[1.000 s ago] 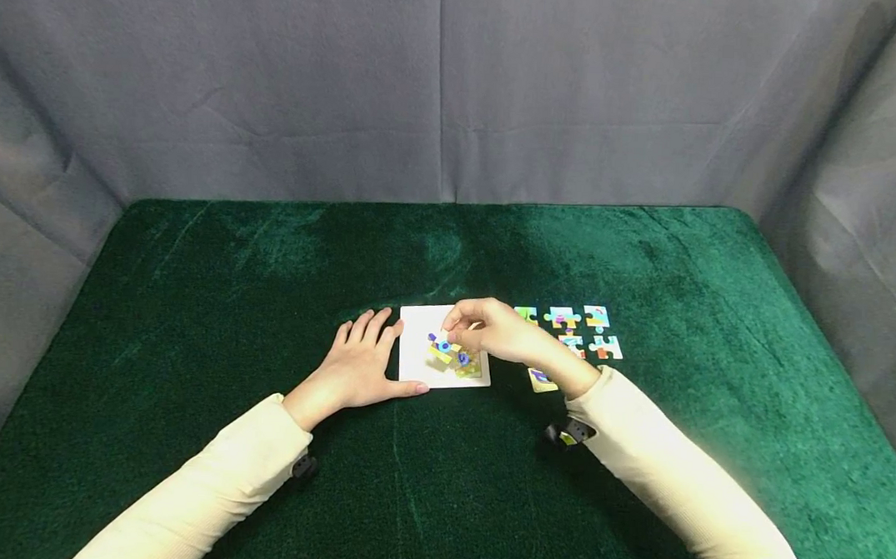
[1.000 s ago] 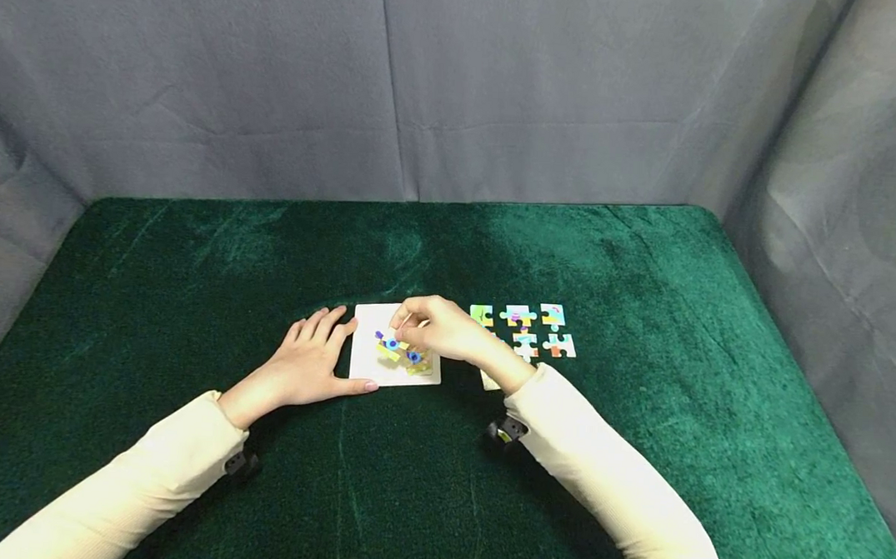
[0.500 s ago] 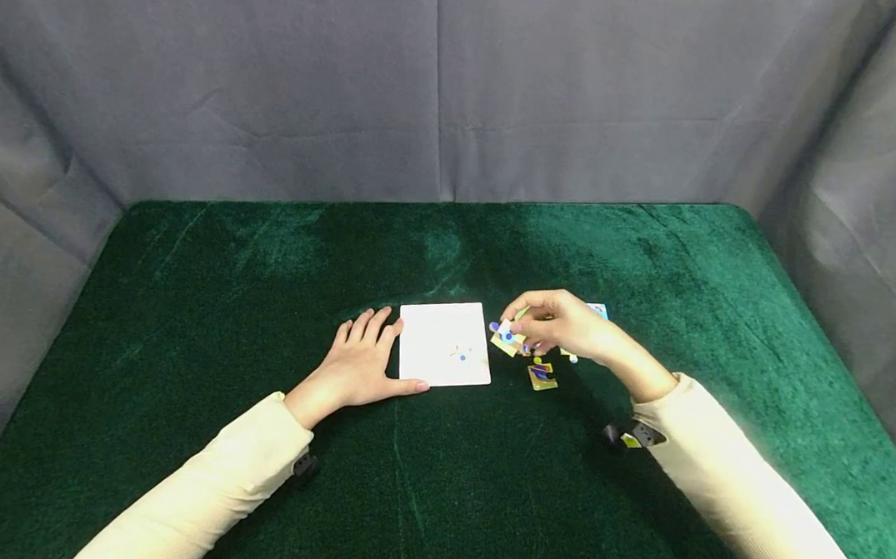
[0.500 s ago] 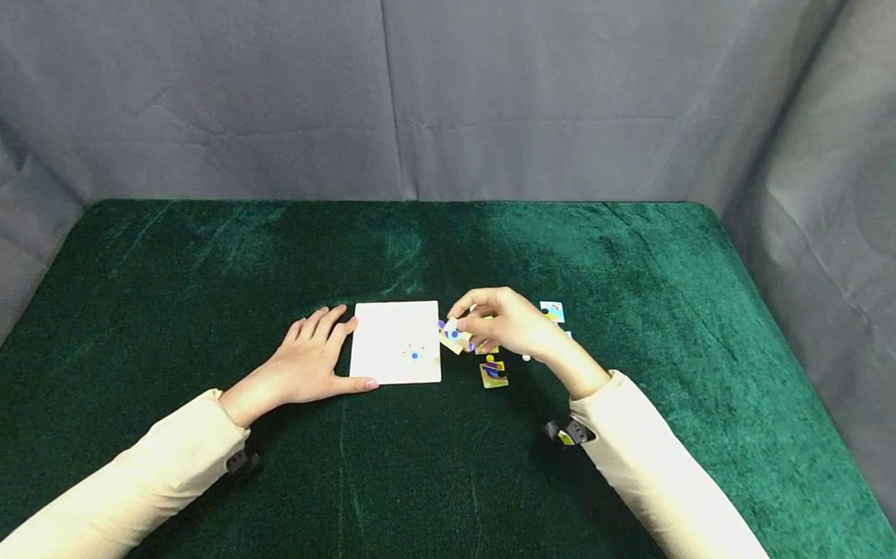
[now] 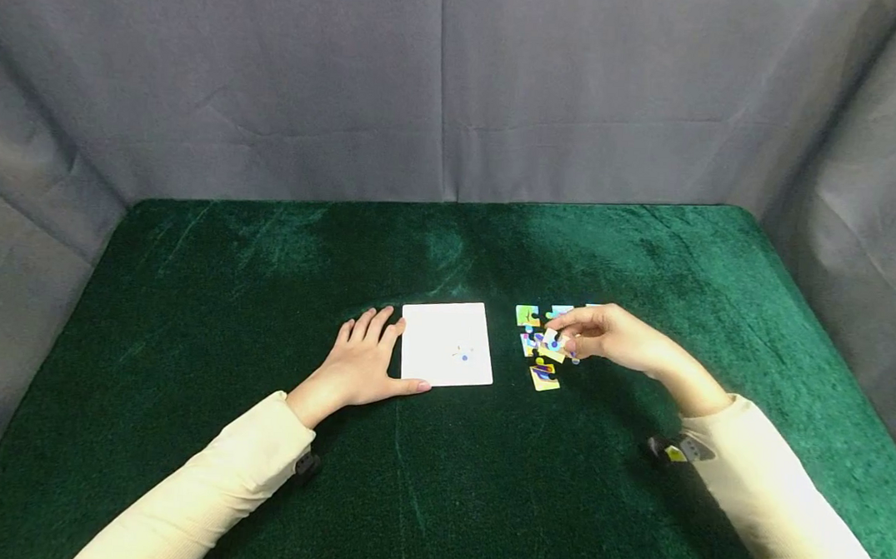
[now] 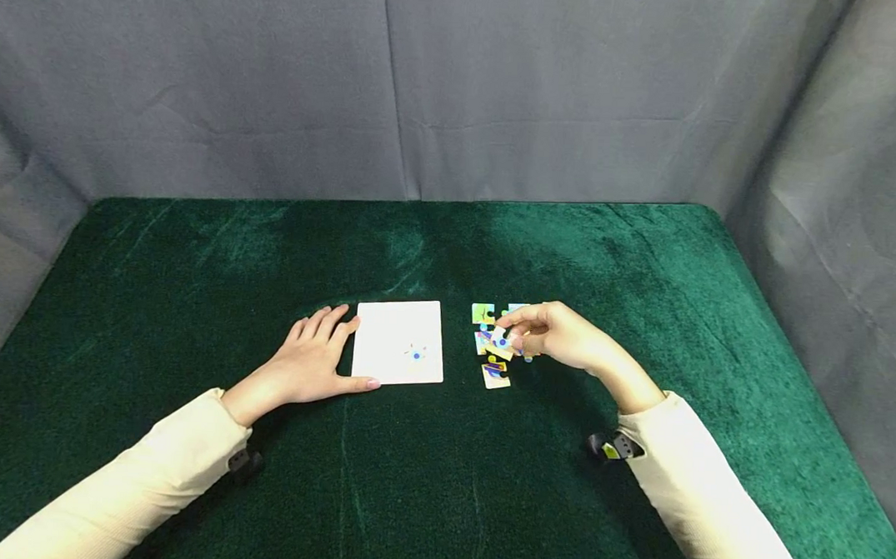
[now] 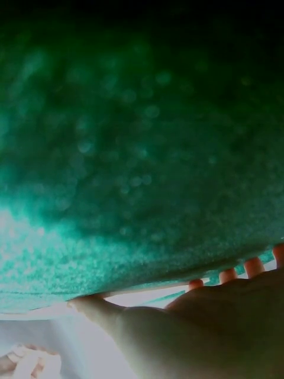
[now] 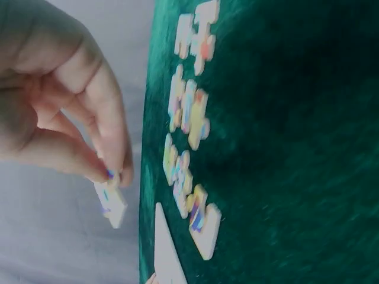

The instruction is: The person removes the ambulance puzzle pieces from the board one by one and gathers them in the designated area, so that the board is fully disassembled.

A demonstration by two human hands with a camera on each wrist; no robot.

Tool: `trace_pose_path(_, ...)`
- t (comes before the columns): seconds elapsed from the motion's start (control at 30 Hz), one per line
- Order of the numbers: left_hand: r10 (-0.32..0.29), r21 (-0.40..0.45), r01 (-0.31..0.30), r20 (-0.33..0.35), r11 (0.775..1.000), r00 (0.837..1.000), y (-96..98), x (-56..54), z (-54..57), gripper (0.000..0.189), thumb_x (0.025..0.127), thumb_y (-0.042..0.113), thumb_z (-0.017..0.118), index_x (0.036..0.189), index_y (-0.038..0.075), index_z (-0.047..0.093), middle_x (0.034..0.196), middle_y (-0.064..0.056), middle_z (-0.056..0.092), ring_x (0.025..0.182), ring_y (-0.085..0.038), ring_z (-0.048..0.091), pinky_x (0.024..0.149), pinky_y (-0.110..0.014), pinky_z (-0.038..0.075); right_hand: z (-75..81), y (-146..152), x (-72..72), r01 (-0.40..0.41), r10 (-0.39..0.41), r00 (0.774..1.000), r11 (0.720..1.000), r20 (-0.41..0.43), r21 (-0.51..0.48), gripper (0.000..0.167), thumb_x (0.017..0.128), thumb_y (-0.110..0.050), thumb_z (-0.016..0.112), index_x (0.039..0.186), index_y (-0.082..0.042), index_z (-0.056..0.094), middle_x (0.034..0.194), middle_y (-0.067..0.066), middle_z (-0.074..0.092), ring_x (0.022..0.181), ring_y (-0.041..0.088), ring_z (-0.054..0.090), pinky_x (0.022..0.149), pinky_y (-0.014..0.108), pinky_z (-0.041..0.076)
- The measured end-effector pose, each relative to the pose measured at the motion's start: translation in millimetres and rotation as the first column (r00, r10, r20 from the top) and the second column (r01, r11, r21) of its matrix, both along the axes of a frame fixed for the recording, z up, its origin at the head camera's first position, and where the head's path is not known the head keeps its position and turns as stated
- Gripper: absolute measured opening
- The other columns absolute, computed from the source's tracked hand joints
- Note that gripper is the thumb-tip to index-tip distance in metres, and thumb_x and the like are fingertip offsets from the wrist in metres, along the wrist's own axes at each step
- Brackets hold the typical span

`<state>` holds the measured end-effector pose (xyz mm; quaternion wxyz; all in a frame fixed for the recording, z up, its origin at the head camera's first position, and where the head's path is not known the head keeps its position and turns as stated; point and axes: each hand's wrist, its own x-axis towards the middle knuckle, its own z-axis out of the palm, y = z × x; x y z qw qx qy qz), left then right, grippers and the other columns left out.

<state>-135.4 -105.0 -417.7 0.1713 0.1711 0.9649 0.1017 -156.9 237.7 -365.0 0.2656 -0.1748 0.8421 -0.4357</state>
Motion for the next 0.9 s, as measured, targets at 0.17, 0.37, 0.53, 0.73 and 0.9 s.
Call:
trace_pose_path(0.17,-0.002,-0.001,0.002,0.000,1.000,1.000,0.5,-0.4,-1.2,0.100,0.080,0.070,0.057,0.151,0.007,0.025,0.159,-0.020,0.016,0.147,-0.040,0.013,0.117,-0.059,0.015,-5.1,13,4.0,0.014,-0.015,1.000,0.999,0.013,0.038,0.032,0.091,0.000,0.056,0.120,0.012,0.057,0.120,0.029,0.060,0.088,-0.004,0.060,0.085,0.024,0.055)
trace_pose_path(0.37,0.000,0.000,0.000,-0.001,1.000,1.000,0.0,0.3,0.0,0.099,0.080,0.070,0.057,0.150,0.006,0.025,0.159,-0.020,0.017,0.147,-0.041,0.014,0.116,-0.060,0.016,-9.8,25,7.9,0.035,-0.039,0.999,0.994,0.030,0.106,0.029,0.091,-0.006,0.060,0.114,0.010,0.062,0.109,0.023,0.066,0.086,0.002,0.062,0.078,0.025,0.055)
trace_pose_path(0.53,0.001,0.005,-0.001,0.004,1.000,1.000,-0.2,0.7,0.1,0.099,0.081,0.069,0.057,0.150,0.006,0.025,0.159,-0.020,0.016,0.147,-0.041,0.013,0.117,-0.059,0.015,-11.4,31,11.3,0.053,-0.062,0.996,0.990,0.070,0.134,0.028,0.092,-0.011,0.060,0.113,0.008,0.063,0.104,0.019,0.070,0.086,0.006,0.063,0.073,0.029,0.054)
trace_pose_path(0.73,0.002,0.011,-0.002,0.008,1.000,1.000,-0.2,1.3,1.0,0.099,0.081,0.069,0.057,0.150,0.006,0.024,0.159,-0.020,0.015,0.147,-0.041,0.012,0.117,-0.060,0.014,-11.3,36,12.5,0.057,-0.075,0.991,0.986,0.109,0.155,0.030,0.094,-0.013,0.058,0.116,0.007,0.062,0.097,0.013,0.071,0.081,0.009,0.064,0.070,0.032,0.053)
trace_pose_path(0.9,0.002,0.011,-0.002,0.002,1.000,1.000,-0.3,1.1,1.6,0.098,0.081,0.068,0.057,0.150,0.006,0.025,0.159,-0.021,0.016,0.147,-0.041,0.013,0.116,-0.060,0.015,-11.6,37,13.4,0.042,-0.067,0.989,0.982,0.133,0.184,0.032,0.094,-0.013,0.057,0.120,0.005,0.061,0.097,0.009,0.070,0.083,0.010,0.064,0.074,0.032,0.054)
